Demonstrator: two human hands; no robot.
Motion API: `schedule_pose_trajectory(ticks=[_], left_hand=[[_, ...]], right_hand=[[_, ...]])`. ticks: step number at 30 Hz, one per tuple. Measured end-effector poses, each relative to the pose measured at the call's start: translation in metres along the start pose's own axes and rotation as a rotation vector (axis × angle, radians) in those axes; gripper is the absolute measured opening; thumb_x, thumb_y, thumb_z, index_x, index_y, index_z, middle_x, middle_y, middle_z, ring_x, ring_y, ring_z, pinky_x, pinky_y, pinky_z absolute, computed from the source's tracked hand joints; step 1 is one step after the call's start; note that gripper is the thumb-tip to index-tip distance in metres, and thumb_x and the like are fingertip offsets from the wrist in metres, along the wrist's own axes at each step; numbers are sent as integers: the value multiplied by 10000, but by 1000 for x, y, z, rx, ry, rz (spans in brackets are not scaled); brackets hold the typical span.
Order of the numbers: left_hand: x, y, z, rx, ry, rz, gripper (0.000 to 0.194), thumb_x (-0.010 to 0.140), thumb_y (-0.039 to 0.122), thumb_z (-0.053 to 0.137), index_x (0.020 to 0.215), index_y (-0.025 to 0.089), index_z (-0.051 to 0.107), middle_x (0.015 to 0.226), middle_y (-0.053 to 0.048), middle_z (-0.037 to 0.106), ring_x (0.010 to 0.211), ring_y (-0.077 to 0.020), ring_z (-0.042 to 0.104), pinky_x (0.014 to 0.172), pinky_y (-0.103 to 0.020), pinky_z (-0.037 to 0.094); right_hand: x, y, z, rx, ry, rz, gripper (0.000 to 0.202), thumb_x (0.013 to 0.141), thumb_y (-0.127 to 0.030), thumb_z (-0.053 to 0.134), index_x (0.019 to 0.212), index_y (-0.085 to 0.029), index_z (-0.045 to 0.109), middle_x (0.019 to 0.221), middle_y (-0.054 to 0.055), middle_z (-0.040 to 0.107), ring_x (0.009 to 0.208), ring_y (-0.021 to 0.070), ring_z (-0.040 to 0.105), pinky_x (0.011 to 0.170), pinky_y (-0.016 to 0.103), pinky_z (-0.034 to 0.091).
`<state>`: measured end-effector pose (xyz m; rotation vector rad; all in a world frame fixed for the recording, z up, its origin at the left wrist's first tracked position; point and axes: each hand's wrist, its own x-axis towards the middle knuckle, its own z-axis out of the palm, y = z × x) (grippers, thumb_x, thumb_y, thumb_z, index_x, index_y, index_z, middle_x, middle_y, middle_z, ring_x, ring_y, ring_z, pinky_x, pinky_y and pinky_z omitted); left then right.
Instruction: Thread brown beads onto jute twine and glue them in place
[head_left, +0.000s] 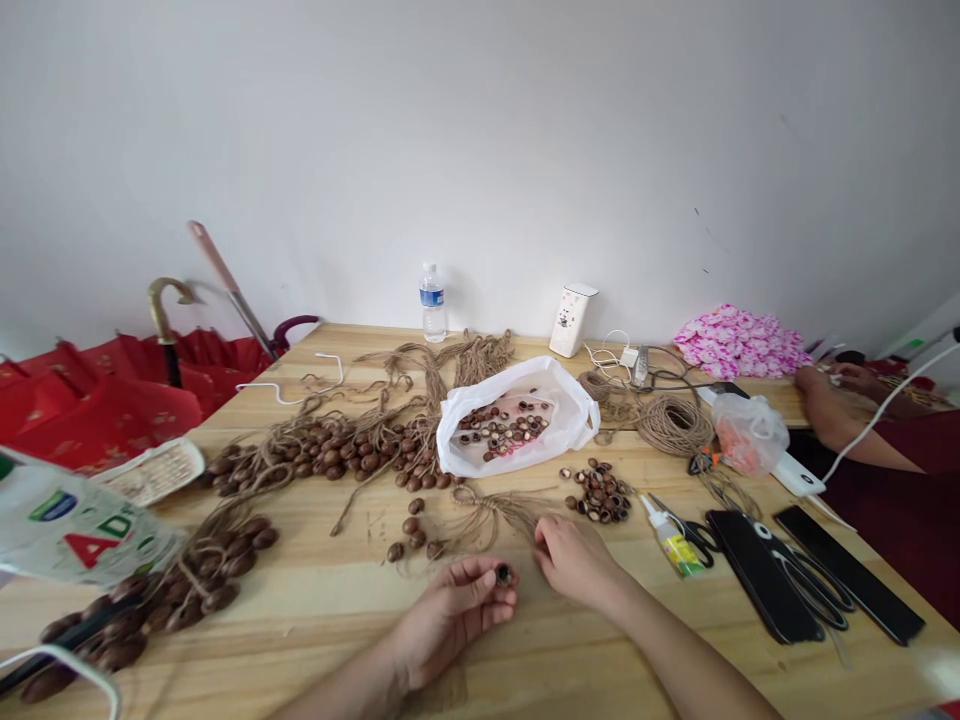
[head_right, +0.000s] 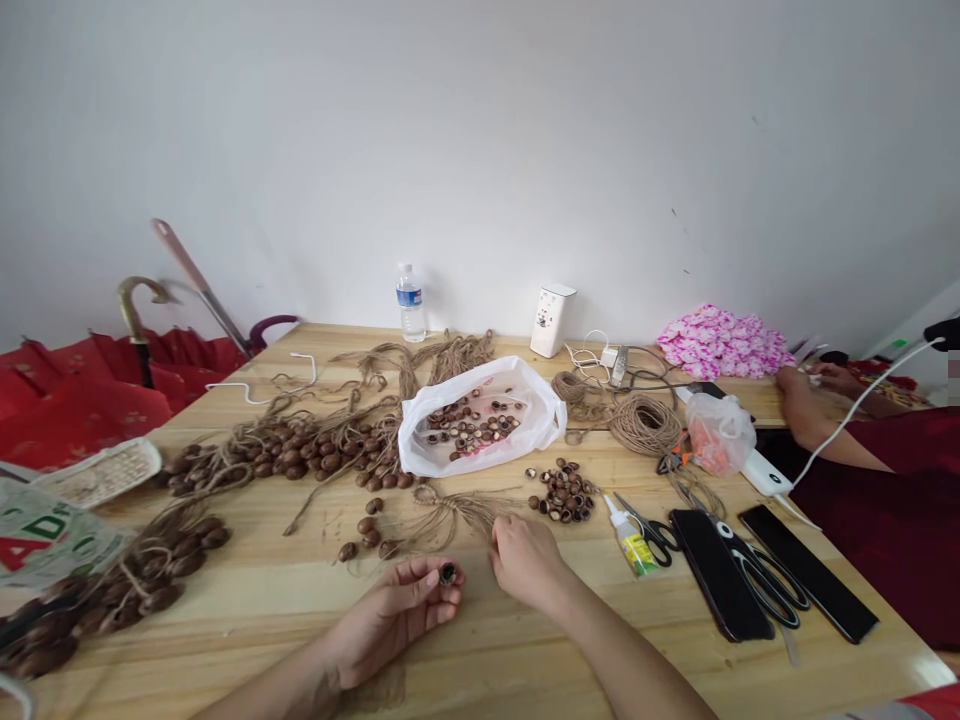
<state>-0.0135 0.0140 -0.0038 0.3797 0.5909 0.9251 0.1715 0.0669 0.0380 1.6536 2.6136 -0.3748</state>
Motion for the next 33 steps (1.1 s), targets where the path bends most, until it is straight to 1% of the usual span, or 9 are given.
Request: schedule_pose_trajectory(ticks=[3, 6, 11, 15, 20, 23, 27, 29, 33], left_hand=[[1, 0, -1, -15, 6, 28, 123, 736, 162, 682, 841, 100, 684, 869, -110, 694, 783, -175, 645, 791, -324, 466], [1, -1, -3, -22, 3, 42, 123, 752, 148, 660, 862, 102, 688, 949, -126, 695, 894, -206, 641, 859, -347, 449], [3, -1, -5, -66, -34, 49, 126, 773, 137, 631, 877, 104, 694, 1049, -143, 688, 1085, -249, 578, 1015, -401, 350], [4, 0, -3, -85, -57, 72, 157, 780, 131, 620, 913, 96, 696, 1066, -141, 688, 1112, -247, 563, 1069, -408, 287], [5, 1, -4, -120, -48, 105, 153, 770, 112, 625, 899, 96, 704, 1096, -131, 681, 1114, -254, 564, 1086, -406, 269], [5, 1, -4, -127, -52, 115, 167, 777, 114, 618, 920, 94, 702, 1095, -135, 682, 1121, -253, 560, 1089, -407, 262], [6, 1, -4, -119, -62, 123, 195, 773, 133, 630, 952, 98, 697, 1145, -142, 659, 1115, -254, 565, 1093, -408, 253], [6, 2, -4, -123, -70, 131, 192, 774, 148, 631, 948, 100, 698, 1172, -145, 644, 1141, -261, 547, 1096, -409, 246], [7, 3, -3, -128, -96, 151, 197, 793, 165, 609, 956, 92, 693, 1189, -157, 631, 1219, -268, 473, 1104, -400, 228]], right_hand=[[2, 1, 2, -16, 11, 20, 142, 806, -128, 483, 850, -162, 615, 880, 79, 676, 817, 200, 621, 675, 258, 400], [4, 2, 6, 5, 71, 9, 153, 801, -121, 475, 808, -165, 621, 852, 72, 671, 810, 194, 611, 675, 255, 394], [6, 0, 13, 183, 192, -29, 118, 769, -128, 507, 747, -181, 610, 747, 27, 655, 716, 159, 587, 635, 232, 387], [6, -6, 19, 311, 206, -57, 106, 737, -117, 522, 722, -180, 606, 703, 17, 652, 667, 150, 583, 588, 220, 380], [6, -7, 24, 367, 221, -64, 101, 722, -109, 525, 715, -177, 600, 709, 29, 652, 672, 160, 585, 591, 229, 387], [5, -7, 23, 414, 231, -96, 108, 717, -101, 526, 760, -177, 590, 718, 22, 639, 664, 156, 570, 588, 228, 387], [5, -9, 18, 480, 216, -199, 307, 710, -43, 486, 952, -207, 580, 782, 3, 639, 685, 144, 563, 614, 223, 397], [5, -9, 17, 485, 210, -229, 350, 713, -32, 474, 985, -220, 587, 857, 10, 652, 746, 149, 575, 665, 231, 406], [6, -7, 18, 432, 181, -149, 259, 743, -100, 511, 962, -202, 603, 819, 22, 662, 726, 157, 582, 638, 228, 399]])
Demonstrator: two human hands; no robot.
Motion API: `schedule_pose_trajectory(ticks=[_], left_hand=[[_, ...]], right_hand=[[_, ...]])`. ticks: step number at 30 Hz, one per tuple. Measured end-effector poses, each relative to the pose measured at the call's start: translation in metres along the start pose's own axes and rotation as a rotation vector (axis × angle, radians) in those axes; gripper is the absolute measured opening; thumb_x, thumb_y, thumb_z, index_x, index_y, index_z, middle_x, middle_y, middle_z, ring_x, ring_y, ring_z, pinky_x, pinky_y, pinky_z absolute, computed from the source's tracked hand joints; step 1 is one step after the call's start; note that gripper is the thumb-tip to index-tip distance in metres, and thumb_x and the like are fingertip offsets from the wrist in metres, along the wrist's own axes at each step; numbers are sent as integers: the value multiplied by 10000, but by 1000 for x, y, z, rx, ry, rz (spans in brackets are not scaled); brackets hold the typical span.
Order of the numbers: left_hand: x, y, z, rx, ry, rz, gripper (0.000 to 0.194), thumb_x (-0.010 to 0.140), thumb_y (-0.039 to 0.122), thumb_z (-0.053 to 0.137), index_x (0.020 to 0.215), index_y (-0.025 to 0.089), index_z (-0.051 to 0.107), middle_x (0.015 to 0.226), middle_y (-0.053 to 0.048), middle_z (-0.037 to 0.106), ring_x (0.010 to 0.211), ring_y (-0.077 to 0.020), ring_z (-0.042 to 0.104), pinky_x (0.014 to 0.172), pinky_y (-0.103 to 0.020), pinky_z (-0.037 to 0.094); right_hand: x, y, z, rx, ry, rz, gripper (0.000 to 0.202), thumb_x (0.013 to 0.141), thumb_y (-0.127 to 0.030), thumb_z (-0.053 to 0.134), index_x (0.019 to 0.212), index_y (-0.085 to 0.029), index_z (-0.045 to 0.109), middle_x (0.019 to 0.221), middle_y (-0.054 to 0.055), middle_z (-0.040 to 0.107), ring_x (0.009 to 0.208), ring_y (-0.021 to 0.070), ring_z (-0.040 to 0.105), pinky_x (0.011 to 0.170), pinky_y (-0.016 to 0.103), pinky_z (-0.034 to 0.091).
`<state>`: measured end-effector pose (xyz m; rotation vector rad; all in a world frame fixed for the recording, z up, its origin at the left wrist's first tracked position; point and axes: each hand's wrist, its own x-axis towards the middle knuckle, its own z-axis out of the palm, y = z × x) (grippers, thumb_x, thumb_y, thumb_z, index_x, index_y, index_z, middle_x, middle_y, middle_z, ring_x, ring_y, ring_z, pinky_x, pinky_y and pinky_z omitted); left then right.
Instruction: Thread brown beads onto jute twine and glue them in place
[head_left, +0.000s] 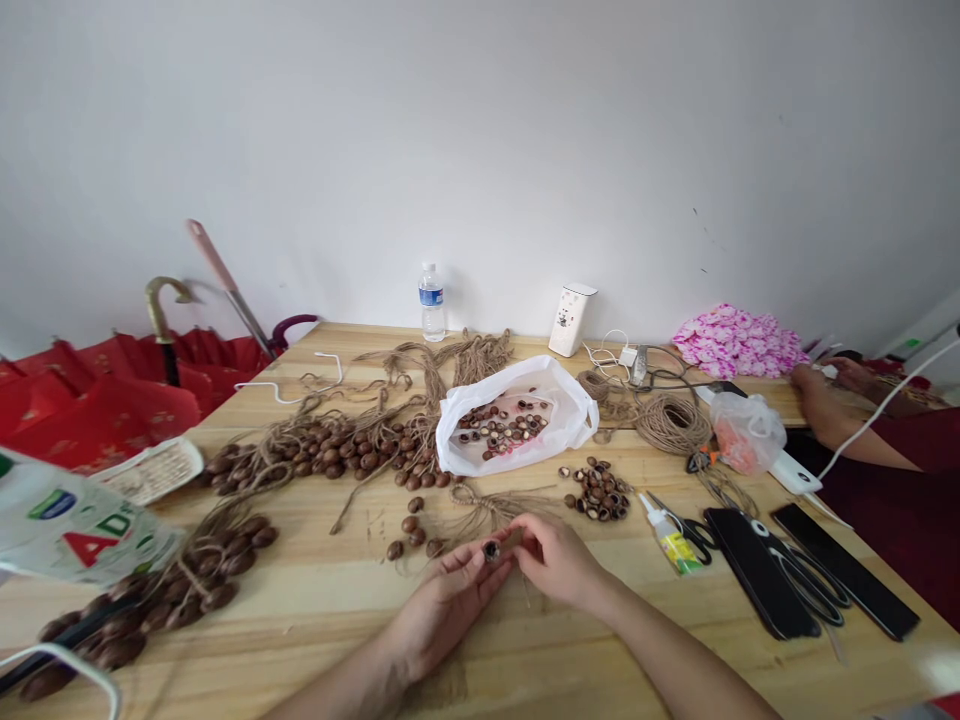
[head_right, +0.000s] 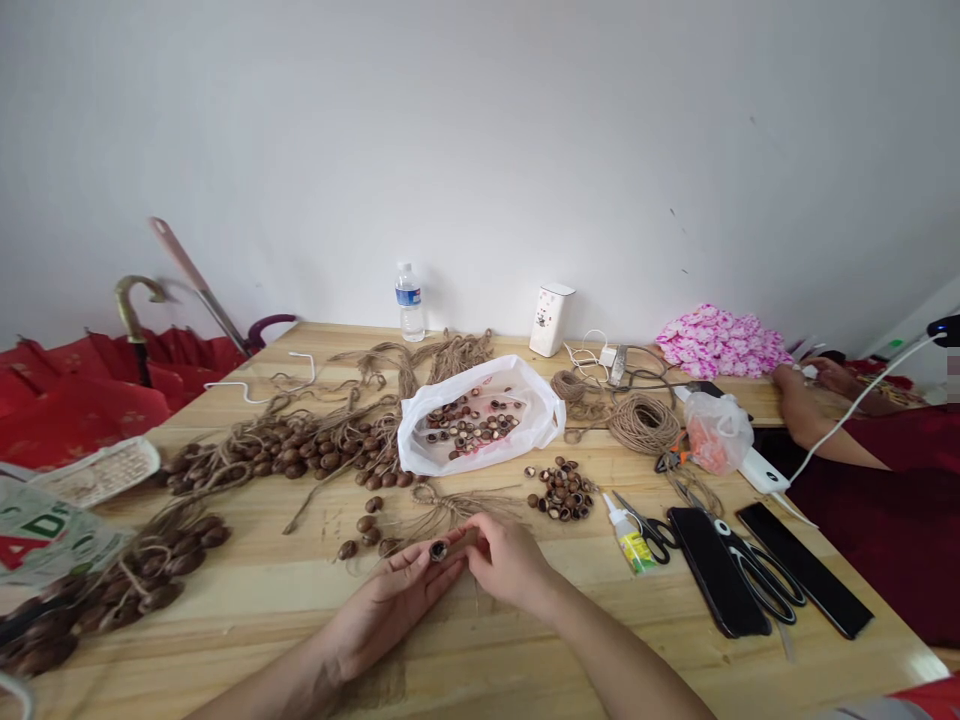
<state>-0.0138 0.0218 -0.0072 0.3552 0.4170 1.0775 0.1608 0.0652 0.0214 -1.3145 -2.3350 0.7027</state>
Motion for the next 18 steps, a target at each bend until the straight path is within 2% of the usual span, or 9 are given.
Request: schedule_pose_trajectory(ticks=[3, 8, 12, 14, 15, 18], left_hand=[[2, 2, -2, -14, 3, 20, 193, 799, 177, 601, 951, 104, 693, 1182, -146, 636, 1239, -266, 449, 1101, -402, 232], [2, 5, -5, -29, 31, 13, 131, 794, 204, 608, 864, 149, 704, 1277, -110, 570, 1224, -296, 459, 1047, -431, 296], [2, 4, -6, -25, 57, 4, 111, 789, 200, 612, 844, 161, 699, 1265, -103, 574, 1160, -290, 518, 984, -408, 355], [2, 4, -6, -27, 56, -10, 116, 785, 209, 617, 852, 158, 697, 1234, -111, 593, 1138, -284, 535, 971, -400, 364], [2, 4, -6, -29, 53, -21, 117, 781, 214, 622, 848, 154, 697, 1213, -116, 606, 1130, -282, 542, 970, -398, 365], [1, 4, -5, -41, 40, -61, 111, 770, 221, 634, 823, 146, 697, 1162, -124, 635, 1111, -274, 558, 977, -395, 359]], right_hand=[[-1, 1, -3, -96, -72, 27, 126, 794, -203, 526, 860, -179, 630, 801, 41, 674, 726, 165, 595, 621, 227, 388], [-5, -2, -20, -373, -187, 24, 333, 891, -243, 390, 713, -159, 658, 753, 75, 685, 707, 171, 619, 625, 243, 374], [-7, 0, -37, -489, -242, 116, 269, 849, -248, 463, 694, -158, 664, 762, 87, 690, 727, 189, 627, 631, 252, 386], [-6, 4, -40, -469, -191, 159, 229, 822, -245, 507, 664, -160, 648, 744, 77, 678, 715, 187, 618, 629, 254, 398], [-5, 5, -39, -429, -124, 165, 203, 811, -238, 524, 662, -160, 638, 742, 70, 667, 701, 180, 610, 627, 253, 405], [-1, 9, -30, -151, 103, 55, 75, 777, -174, 552, 783, -160, 625, 837, 61, 645, 682, 147, 583, 626, 243, 441]])
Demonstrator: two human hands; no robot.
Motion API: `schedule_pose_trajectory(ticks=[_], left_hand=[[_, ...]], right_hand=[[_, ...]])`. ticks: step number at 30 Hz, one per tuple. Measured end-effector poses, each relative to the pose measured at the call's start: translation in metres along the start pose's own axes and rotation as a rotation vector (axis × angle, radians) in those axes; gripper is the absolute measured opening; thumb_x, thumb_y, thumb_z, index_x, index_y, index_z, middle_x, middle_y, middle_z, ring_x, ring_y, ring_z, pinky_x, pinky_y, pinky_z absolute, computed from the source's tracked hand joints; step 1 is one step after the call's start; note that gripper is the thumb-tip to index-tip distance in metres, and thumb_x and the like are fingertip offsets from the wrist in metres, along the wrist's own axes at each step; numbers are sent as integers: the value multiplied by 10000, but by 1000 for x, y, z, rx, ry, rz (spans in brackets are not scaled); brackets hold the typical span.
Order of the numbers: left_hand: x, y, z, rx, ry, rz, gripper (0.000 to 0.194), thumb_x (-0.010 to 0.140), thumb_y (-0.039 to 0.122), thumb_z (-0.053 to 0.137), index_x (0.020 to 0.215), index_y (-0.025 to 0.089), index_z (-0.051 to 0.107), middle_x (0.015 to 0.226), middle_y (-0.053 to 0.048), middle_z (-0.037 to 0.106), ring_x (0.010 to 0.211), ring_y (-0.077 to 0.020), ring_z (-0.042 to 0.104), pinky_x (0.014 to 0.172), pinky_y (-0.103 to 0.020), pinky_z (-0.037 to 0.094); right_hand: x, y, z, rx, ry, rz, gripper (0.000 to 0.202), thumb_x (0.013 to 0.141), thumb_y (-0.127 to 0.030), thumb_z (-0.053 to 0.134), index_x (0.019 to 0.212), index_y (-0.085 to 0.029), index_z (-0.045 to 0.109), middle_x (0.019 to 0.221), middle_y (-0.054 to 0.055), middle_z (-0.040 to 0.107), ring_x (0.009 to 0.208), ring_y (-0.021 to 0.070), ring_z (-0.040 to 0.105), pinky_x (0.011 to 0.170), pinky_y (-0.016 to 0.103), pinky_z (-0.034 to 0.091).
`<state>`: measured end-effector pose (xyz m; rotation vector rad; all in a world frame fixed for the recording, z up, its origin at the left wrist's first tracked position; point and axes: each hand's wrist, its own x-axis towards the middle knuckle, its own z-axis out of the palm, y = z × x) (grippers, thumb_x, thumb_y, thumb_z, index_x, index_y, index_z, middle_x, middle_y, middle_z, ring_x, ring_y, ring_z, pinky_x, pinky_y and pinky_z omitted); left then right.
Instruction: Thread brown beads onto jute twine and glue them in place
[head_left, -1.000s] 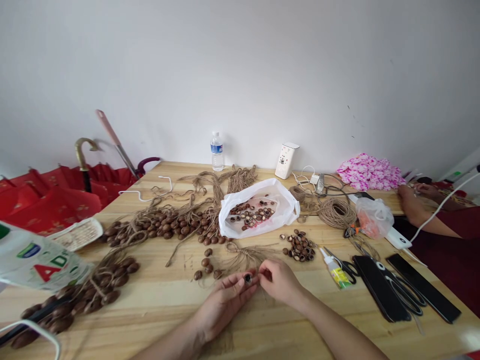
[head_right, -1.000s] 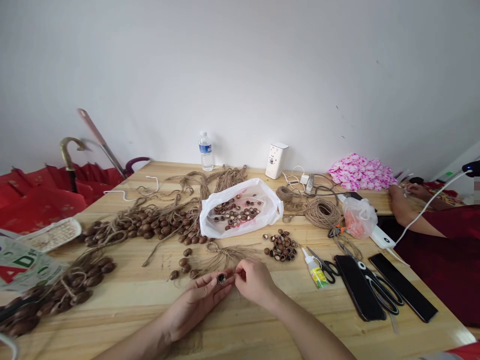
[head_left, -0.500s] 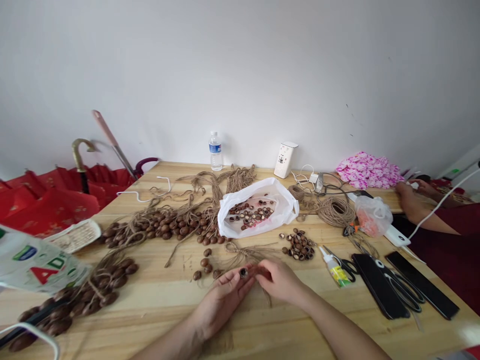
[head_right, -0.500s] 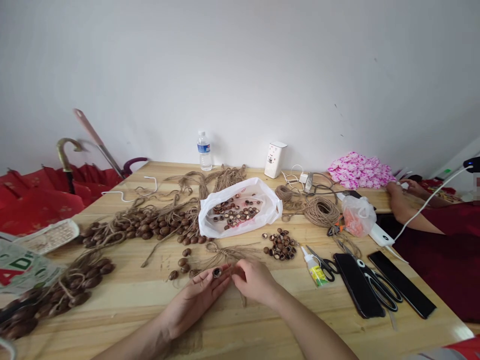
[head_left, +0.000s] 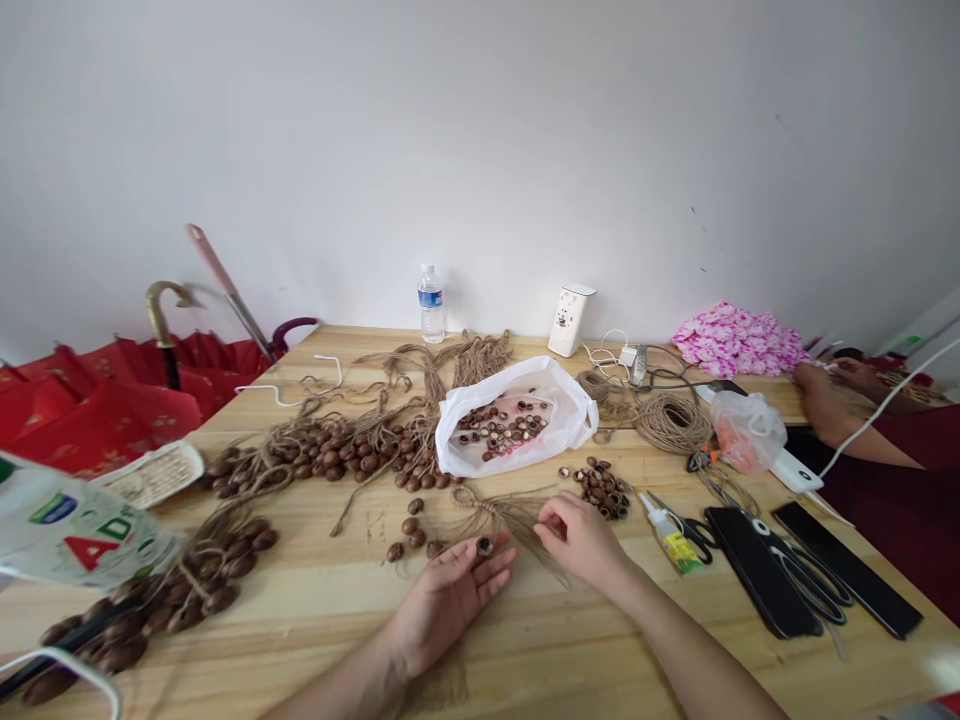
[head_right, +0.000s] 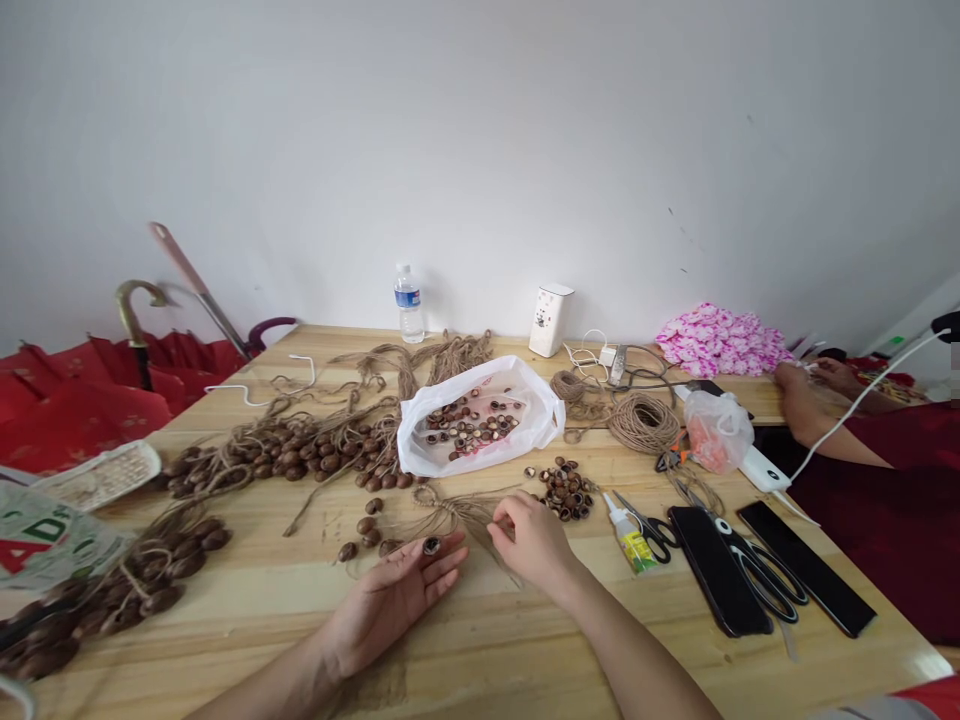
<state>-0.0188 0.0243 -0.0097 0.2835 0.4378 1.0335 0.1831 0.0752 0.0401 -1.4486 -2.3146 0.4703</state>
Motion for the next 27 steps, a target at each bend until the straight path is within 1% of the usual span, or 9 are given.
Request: schedule_pose_trajectory(ticks=[2, 4, 7, 9, 11, 14, 19, 24, 27], left_hand=[[-2, 0, 1, 0, -10, -21, 104, 764, 212, 640, 820, 146, 697, 1151, -124, 642, 1108, -271, 560, 983, -396, 353], [-3, -1, 3, 6, -24, -35, 103, 763, 199, 640, 830, 146, 697, 1130, -122, 654, 1108, -269, 561, 987, -398, 348], [-4, -1, 4, 10, -40, -45, 105, 778, 170, 617, 840, 140, 696, 1051, -121, 688, 1085, -257, 576, 978, -389, 356], [-3, -2, 4, 18, -45, -45, 117, 792, 149, 595, 854, 131, 693, 1013, -121, 701, 1056, -246, 593, 967, -378, 366], [-2, -2, 3, 28, -45, -39, 128, 800, 137, 583, 870, 122, 689, 1007, -124, 703, 1042, -240, 601, 962, -376, 372], [-2, -2, 1, 45, -28, -28, 130, 798, 137, 591, 884, 109, 684, 1020, -139, 699, 1053, -249, 598, 971, -387, 371], [-3, -3, 3, 107, 62, -23, 151, 770, 133, 633, 908, 86, 674, 997, -156, 701, 998, -254, 632, 953, -394, 410], [-4, -3, 8, 174, 221, -18, 148, 738, 104, 667, 885, 91, 669, 890, -128, 714, 794, -190, 679, 792, -320, 507], [-3, -3, 8, 170, 227, -11, 146, 733, 106, 673, 878, 88, 669, 805, -106, 709, 709, -160, 670, 720, -285, 520]], right_hand=[[1, -2, 10, 252, 48, -117, 180, 766, -135, 543, 928, -166, 616, 990, 79, 628, 674, 123, 578, 594, 229, 465], [0, -5, 18, 435, 14, -196, 291, 767, -114, 524, 1038, -185, 602, 1125, 93, 594, 660, 106, 578, 549, 213, 475], [-1, -11, 28, 540, -52, -215, 371, 757, -82, 521, 1101, -201, 597, 1166, 85, 593, 701, 113, 600, 572, 216, 489], [-1, -12, 31, 551, -69, -218, 340, 761, -65, 522, 1061, -190, 622, 1074, 70, 641, 787, 137, 616, 660, 239, 498], [0, -13, 33, 542, -57, -227, 264, 772, -57, 517, 964, -177, 654, 951, 54, 675, 836, 152, 616, 726, 258, 489], [2, -12, 34, 532, -34, -230, 187, 785, -70, 521, 861, -168, 661, 854, 42, 677, 787, 146, 612, 718, 257, 482], [6, -9, 32, 514, -1, -246, 111, 804, -115, 547, 811, -165, 646, 806, 42, 656, 754, 147, 599, 691, 255, 477], [7, -3, 31, 419, 36, -387, 160, 842, -117, 483, 860, -181, 628, 842, 60, 631, 783, 158, 584, 715, 285, 476], [6, -1, 31, 361, 29, -440, 186, 853, -114, 457, 890, -183, 625, 874, 70, 606, 816, 163, 573, 728, 290, 475]])
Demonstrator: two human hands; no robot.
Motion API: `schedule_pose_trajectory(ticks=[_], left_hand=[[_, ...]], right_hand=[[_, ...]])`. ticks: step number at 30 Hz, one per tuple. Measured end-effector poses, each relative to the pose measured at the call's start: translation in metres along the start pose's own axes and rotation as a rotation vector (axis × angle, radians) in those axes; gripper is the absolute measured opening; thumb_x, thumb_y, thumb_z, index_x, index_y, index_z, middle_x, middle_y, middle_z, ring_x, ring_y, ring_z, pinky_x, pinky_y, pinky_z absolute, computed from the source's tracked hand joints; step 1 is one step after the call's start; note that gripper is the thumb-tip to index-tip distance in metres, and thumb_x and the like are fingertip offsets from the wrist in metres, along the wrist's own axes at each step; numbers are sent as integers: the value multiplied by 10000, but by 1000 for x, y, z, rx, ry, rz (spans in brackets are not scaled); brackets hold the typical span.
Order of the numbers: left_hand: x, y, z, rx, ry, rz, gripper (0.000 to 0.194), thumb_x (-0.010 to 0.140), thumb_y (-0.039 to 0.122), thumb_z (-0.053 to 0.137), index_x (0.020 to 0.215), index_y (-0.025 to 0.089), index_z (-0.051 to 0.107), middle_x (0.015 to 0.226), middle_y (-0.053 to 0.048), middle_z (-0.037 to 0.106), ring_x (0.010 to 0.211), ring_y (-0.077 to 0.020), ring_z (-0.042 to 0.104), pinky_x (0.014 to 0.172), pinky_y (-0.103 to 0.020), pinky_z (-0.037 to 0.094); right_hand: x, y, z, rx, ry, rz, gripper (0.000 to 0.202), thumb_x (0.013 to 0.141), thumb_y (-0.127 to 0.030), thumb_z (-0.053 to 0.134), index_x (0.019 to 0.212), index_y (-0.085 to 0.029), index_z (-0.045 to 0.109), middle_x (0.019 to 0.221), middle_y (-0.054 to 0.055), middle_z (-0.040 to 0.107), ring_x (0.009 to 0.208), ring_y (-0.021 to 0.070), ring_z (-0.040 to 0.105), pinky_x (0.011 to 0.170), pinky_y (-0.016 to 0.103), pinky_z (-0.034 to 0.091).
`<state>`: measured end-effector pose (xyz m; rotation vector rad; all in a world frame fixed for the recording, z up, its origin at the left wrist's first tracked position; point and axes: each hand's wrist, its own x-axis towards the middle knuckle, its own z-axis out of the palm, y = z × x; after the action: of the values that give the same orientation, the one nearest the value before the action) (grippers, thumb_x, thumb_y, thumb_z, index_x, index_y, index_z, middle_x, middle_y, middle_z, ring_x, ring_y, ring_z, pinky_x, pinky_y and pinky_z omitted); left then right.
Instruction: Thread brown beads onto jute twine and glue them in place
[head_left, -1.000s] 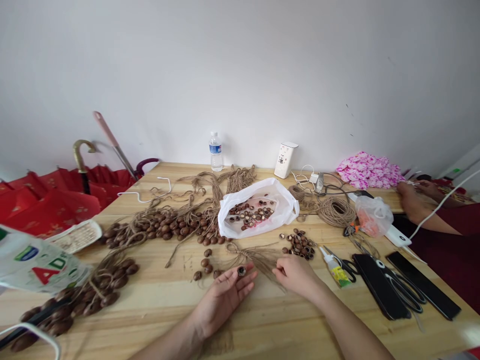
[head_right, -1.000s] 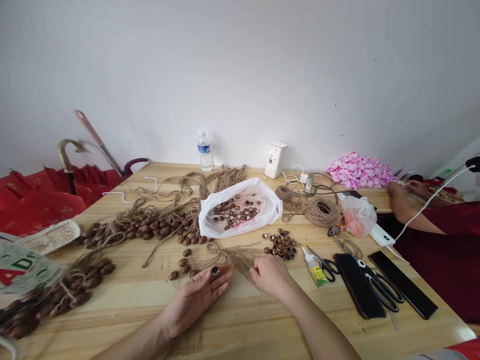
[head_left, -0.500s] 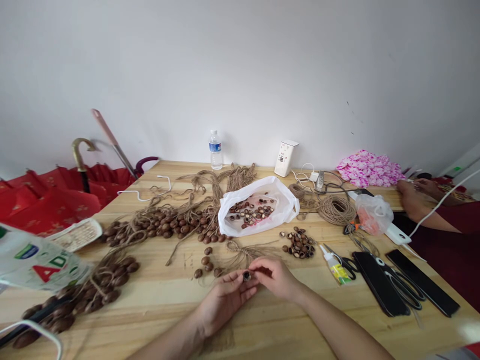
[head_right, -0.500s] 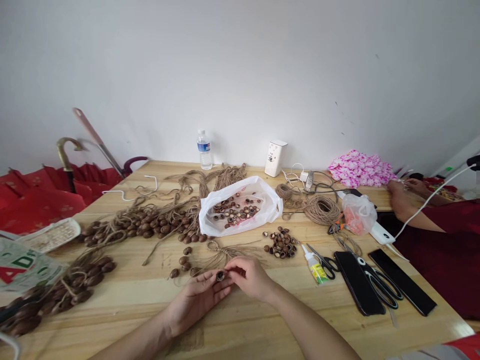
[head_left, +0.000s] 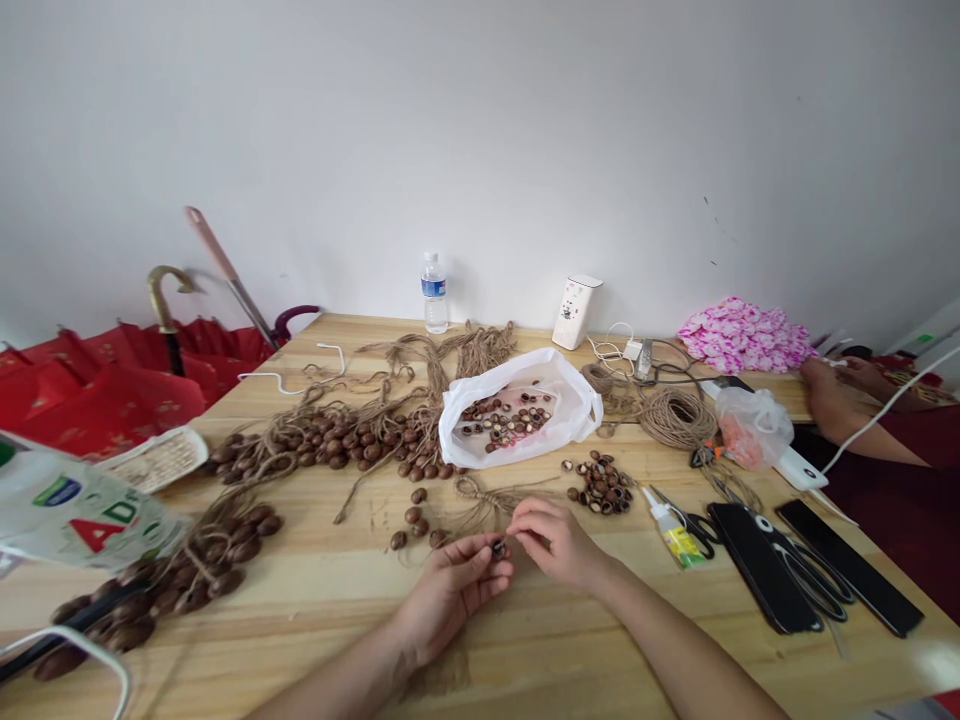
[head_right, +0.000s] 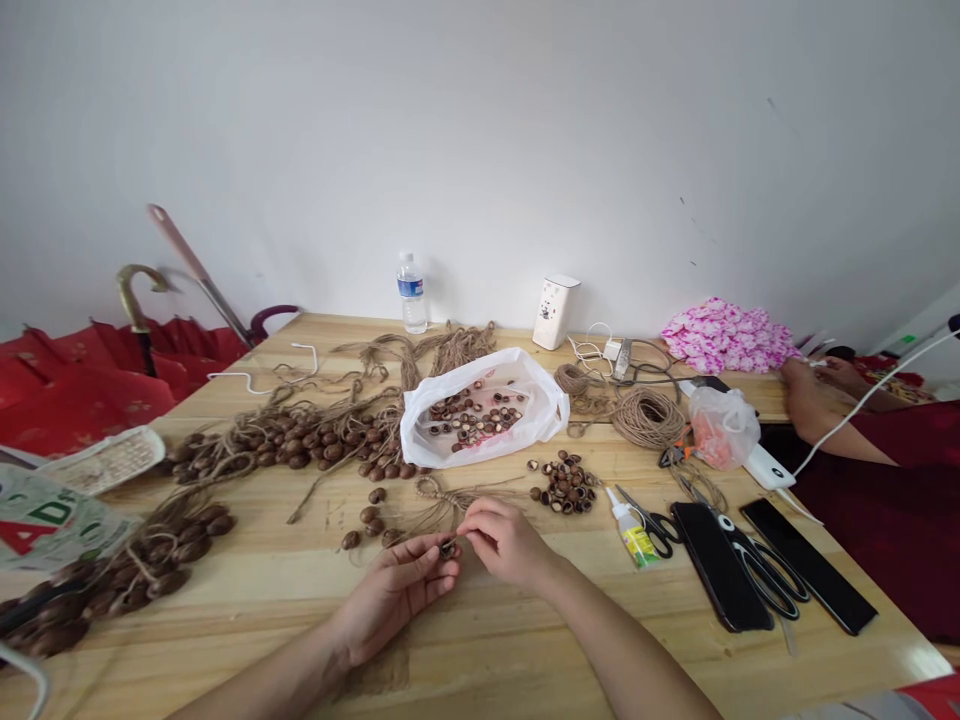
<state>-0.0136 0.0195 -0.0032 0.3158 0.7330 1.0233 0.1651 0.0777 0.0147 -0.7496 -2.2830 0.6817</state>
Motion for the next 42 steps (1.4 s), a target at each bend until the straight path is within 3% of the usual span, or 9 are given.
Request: schedule_pose_trajectory(ticks=[10, 24, 42], left_hand=[[1, -2, -1, 61, -41, 29, 146, 736, 193, 684, 851, 109, 652, 784, -73, 666, 608, -116, 615, 605, -246, 497], [1, -2, 0, 92, -53, 34, 156, 741, 257, 680, 784, 110, 656, 748, -59, 653, 554, -95, 570, 559, -234, 459], [0, -2, -1, 119, -101, 22, 159, 745, 250, 675, 802, 102, 681, 757, -66, 655, 555, -99, 568, 563, -235, 439]], right_hand=[[-1, -8, -1, -92, -48, 7, 151, 831, -123, 485, 874, -181, 617, 885, 70, 583, 774, 158, 563, 690, 262, 469], [0, -18, -4, -157, -108, -18, 160, 823, -110, 467, 845, -192, 603, 877, 65, 570, 794, 160, 547, 714, 260, 459], [-1, -15, 4, 17, -34, 115, 86, 776, -119, 547, 769, -176, 612, 826, 32, 570, 673, 120, 538, 599, 218, 443]])
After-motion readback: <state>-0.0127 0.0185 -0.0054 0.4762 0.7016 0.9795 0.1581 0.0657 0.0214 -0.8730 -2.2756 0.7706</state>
